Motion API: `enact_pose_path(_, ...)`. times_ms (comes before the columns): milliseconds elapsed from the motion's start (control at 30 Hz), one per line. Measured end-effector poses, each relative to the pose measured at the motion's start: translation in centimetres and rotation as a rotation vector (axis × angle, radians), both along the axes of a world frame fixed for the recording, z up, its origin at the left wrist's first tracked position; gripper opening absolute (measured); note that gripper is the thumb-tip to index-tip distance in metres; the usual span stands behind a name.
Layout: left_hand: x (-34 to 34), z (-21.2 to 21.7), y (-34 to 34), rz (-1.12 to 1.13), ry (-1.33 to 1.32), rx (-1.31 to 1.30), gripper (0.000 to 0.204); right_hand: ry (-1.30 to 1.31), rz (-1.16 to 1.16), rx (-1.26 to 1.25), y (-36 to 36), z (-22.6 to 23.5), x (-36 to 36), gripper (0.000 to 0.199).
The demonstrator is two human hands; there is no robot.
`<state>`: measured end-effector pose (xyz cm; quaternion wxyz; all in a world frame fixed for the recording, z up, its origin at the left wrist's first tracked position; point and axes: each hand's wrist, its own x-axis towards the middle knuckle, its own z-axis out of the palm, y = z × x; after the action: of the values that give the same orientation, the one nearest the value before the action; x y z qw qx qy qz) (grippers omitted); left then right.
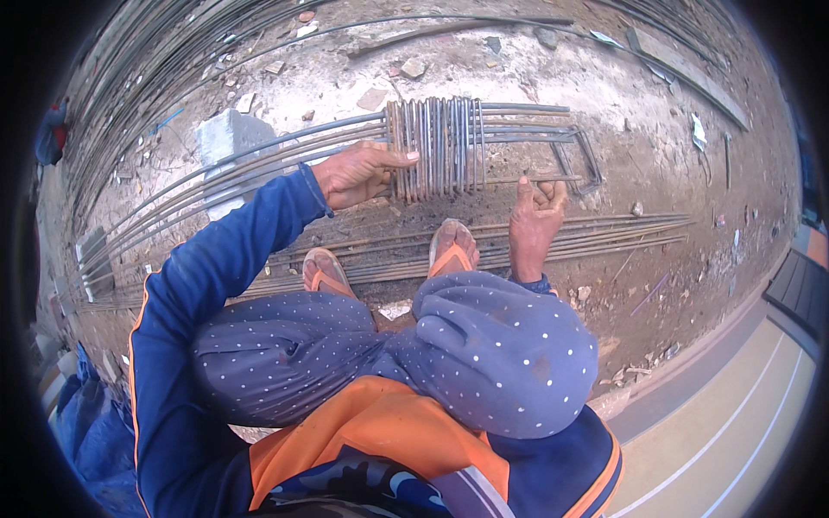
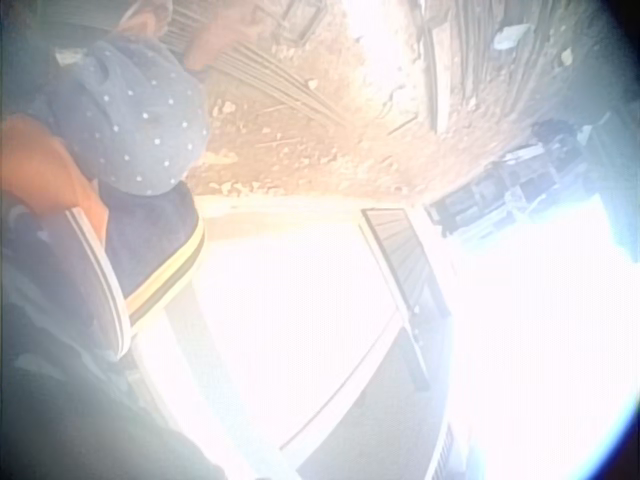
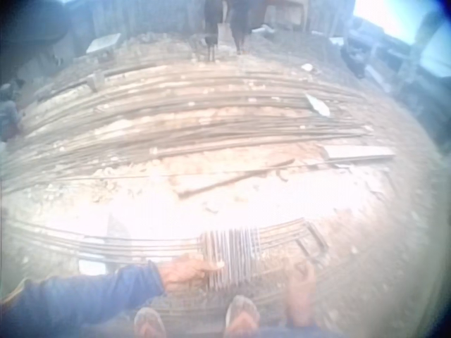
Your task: The person sits on the ground and assembles metal rods into a rectangular frame structure. They pick up individual rods, align them, and secure them together using smaller metal pieces, then lift and reposition the assembled frame.
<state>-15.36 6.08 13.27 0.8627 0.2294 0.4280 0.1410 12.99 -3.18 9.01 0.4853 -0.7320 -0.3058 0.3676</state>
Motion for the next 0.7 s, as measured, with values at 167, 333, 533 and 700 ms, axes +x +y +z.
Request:
enact_pose_path(167,1.9,0.5,-1.1,0.069,0.126,0.138,0.03,-1.03,0.419,-0.016,-0.1,3.7,-1.4,0.045)
enact_pose_path(333,3.5,0.4,-1.4,0.179,0.338,0.081,0.035,-0.232,0.615,0.026,2.6,5.8,-4.6,0.036)
enact_pose_path(533,4.4,0.0,-1.4,0.334,0.399,0.112,0.034,-0.222,0.644,0.025,3.8,5.7,-7.2,0.034)
enact_pose_path(700,1.4,-1.5,-1.7,0.31,0.301,0.096,0.033,-0.034,0.618,0.018,3.4,5.1,-7.2,0.029)
